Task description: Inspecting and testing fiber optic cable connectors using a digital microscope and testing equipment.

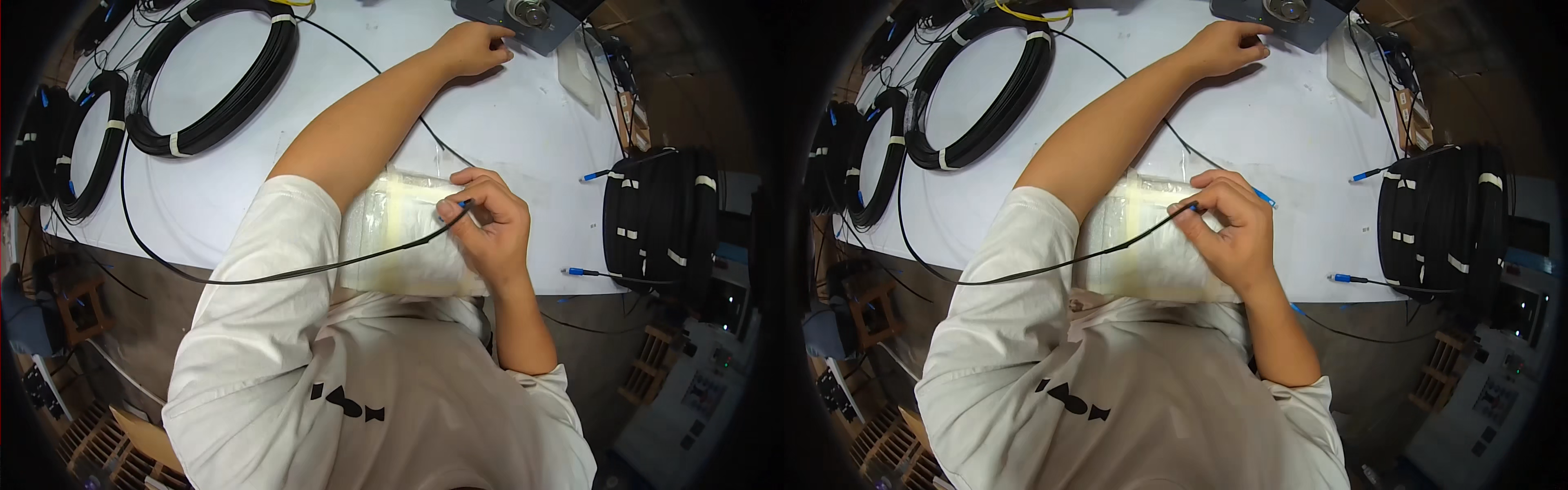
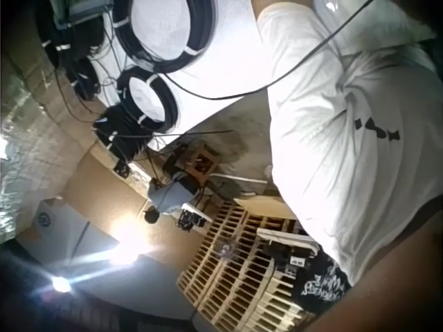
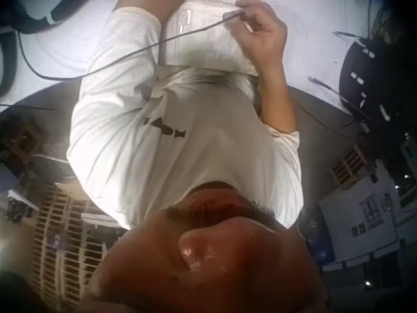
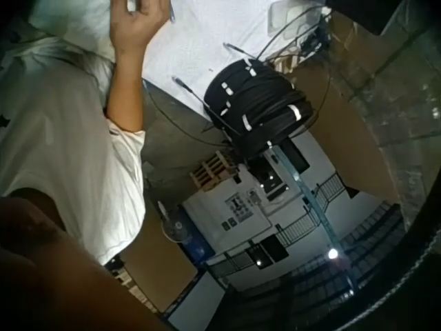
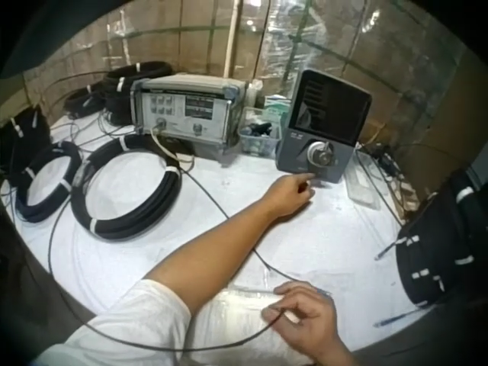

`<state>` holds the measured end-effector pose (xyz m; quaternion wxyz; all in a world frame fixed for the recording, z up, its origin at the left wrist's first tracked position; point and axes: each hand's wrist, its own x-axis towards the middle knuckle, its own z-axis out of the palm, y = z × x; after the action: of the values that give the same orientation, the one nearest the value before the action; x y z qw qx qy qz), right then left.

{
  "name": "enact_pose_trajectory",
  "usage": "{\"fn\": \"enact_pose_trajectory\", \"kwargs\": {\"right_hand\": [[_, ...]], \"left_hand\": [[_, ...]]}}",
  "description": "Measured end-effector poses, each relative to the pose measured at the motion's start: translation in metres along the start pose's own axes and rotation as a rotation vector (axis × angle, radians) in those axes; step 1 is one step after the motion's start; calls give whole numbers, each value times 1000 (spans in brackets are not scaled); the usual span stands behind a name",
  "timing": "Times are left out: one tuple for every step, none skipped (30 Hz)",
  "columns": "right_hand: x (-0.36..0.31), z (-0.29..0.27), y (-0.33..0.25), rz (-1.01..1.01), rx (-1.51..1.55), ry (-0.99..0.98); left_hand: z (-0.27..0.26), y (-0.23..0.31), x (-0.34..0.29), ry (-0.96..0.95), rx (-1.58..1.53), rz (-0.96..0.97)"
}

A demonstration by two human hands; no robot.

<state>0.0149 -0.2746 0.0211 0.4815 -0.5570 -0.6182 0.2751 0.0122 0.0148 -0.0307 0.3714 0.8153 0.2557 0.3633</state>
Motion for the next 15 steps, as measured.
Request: {"fn": "enact_pose_trajectory", "kwargs": {"right_hand": [[0,3,-1,2,25,57],[1,3,-2,-5,22,59],[2,2,-3,-22,-69,31],[0,2,-4,-33,-161,6],[-1,0,-3,-35,-164,13],[-3,-1,-2,-10,-111,11],[-3,0,-1,13,-52,6],[-2,0,-1,35,8,1],[-3,3,-3,30,30,76],[-2,3,-3,28,29,79],[-2,2,-3,6,-59,64],[-2,1,-3,-16,-147,49],[0,0,-7,-14,-186,-15],[0,-1,-9,-22,-185,-13],[0,-3,-11,-50,-179,-50]], "left_hand": [[1,0,0,2,1,6],[1,-1,-1,3,-4,2],[0,-2,0,4,-8,-1],[-1,0,-2,1,-9,6],[-2,2,-3,-17,6,-4],[-3,4,-3,-36,23,-13],[-3,3,-2,-30,-1,-4],[-2,2,-3,-31,6,0],[-1,1,-4,-27,1,5],[0,3,-5,-23,-9,11],[-2,4,-3,-44,-14,-27],[-1,6,-4,-45,-13,-24],[-3,5,-3,-48,-20,-28],[-5,5,-4,-51,-27,-32],[-4,4,-8,-26,-9,4]]}}
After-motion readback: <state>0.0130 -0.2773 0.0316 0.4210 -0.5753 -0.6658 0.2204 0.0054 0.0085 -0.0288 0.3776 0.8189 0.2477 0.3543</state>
